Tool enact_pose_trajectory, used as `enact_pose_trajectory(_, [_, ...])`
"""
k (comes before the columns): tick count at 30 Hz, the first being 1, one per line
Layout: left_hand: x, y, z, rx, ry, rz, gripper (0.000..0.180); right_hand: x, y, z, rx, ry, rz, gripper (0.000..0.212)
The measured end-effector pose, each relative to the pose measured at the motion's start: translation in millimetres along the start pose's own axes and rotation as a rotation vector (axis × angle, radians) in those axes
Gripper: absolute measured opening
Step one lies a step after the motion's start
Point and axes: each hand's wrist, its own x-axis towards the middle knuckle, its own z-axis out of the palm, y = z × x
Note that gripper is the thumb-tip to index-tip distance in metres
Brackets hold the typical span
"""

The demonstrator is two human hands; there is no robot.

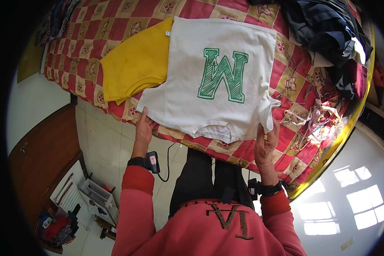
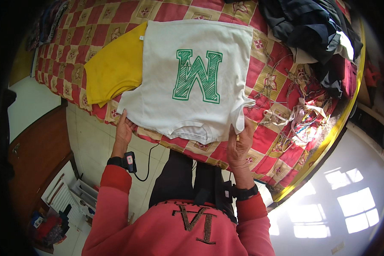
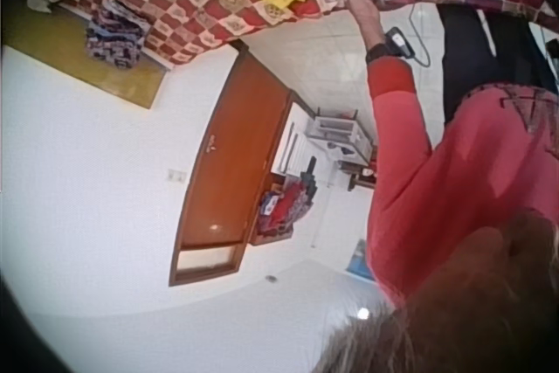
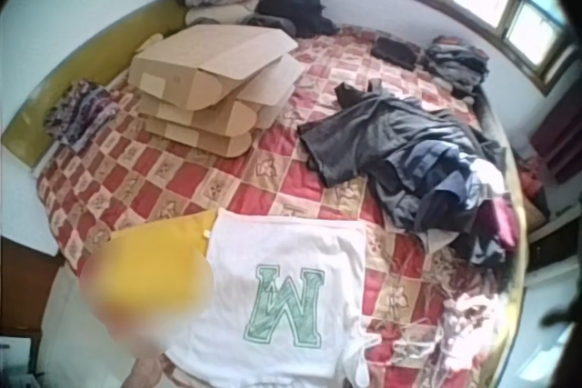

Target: The person folds a yellow long-sleeve shirt, a white t-shirt, and two pairs of black pants on a bed. Each item is smoothed, folded in half, then folded again into a compact rectangle and stacked on the bed.

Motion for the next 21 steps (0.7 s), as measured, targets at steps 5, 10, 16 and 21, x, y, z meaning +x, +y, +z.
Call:
enact_pose_trajectory(5, [-6.0,0.9,5.0,0.033,0.004,0.050,0.051,-8.3,-29.4,43.7,-0.487,-0.589,-0.381,0.054])
enact_pose_trajectory(10, [-39.5,4.5,30.9,0.369,0.057,0.459,0.027,-20.7,-11.1,48.0,-0.464,-0.592,-0.309,0.042])
enact_pose_trajectory(16, [-105.8,-17.4,104.0,1.160,-0.205,1.322,0.028,-25.2,5.3,34.2,-0.470,-0.608,-0.321,0.055])
enact_pose_trajectory(21, [-108.8,-40.0,153.1,1.392,-0.709,1.341,0.020,-29.8,8.7,29.3,-0.379,-0.534,-0.321,0.041])
